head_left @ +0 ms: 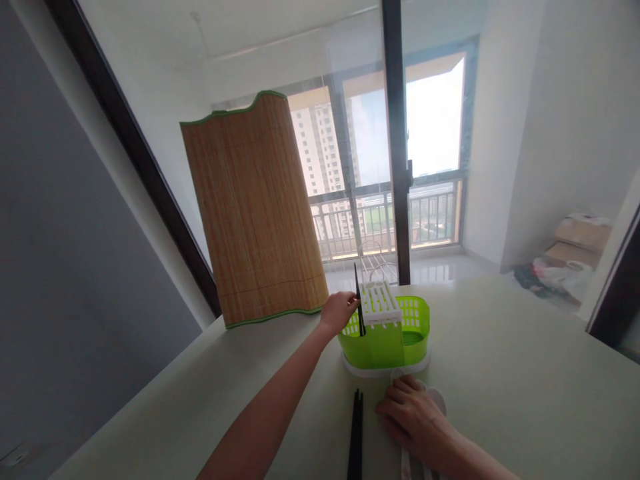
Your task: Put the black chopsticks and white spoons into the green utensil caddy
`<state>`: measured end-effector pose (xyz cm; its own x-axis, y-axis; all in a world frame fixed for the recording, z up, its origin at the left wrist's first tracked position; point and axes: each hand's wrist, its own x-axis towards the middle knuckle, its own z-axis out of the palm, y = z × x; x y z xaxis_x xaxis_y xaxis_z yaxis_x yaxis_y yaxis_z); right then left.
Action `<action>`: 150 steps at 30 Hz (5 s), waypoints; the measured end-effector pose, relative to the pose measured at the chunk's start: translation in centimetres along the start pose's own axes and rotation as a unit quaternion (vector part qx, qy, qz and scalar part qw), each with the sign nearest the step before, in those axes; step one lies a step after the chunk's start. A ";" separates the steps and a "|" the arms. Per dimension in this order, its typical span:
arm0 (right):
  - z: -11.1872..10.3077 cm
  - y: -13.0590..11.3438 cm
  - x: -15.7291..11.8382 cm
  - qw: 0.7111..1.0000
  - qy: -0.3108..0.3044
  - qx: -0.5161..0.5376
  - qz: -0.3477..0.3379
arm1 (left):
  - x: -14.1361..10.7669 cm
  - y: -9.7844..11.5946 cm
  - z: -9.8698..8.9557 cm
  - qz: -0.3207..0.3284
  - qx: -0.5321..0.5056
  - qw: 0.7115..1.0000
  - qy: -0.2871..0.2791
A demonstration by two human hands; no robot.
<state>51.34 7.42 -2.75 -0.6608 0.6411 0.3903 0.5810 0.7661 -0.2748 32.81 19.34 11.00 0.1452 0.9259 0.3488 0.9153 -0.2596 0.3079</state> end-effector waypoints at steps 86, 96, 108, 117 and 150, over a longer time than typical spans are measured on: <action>-1.4 -3.4 -0.4 0.992 -0.035 0.119 -0.008 | -18.1 1.7 -1.6 0.026 -0.344 0.899 0.270; 0.3 -2.8 0.0 0.988 0.006 0.149 0.050 | -17.5 3.5 -1.6 0.060 -0.390 0.904 0.164; 0.0 -2.8 0.0 0.992 -0.006 0.121 0.034 | -17.2 2.3 -4.3 0.064 -0.279 0.952 0.103; 0.4 -2.0 -0.2 0.996 -0.030 0.087 0.022 | -8.5 0.4 -9.5 0.029 -0.358 0.891 0.277; -0.7 -2.1 -0.2 0.997 -0.033 0.057 -0.042 | -11.1 -0.1 -0.8 0.014 -0.002 0.996 0.092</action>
<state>50.60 5.65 -1.62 -0.7366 0.5737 0.3581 0.4680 0.8147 -0.3426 30.80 8.84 7.76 0.0989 0.8525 0.5134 0.9107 -0.2854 0.2985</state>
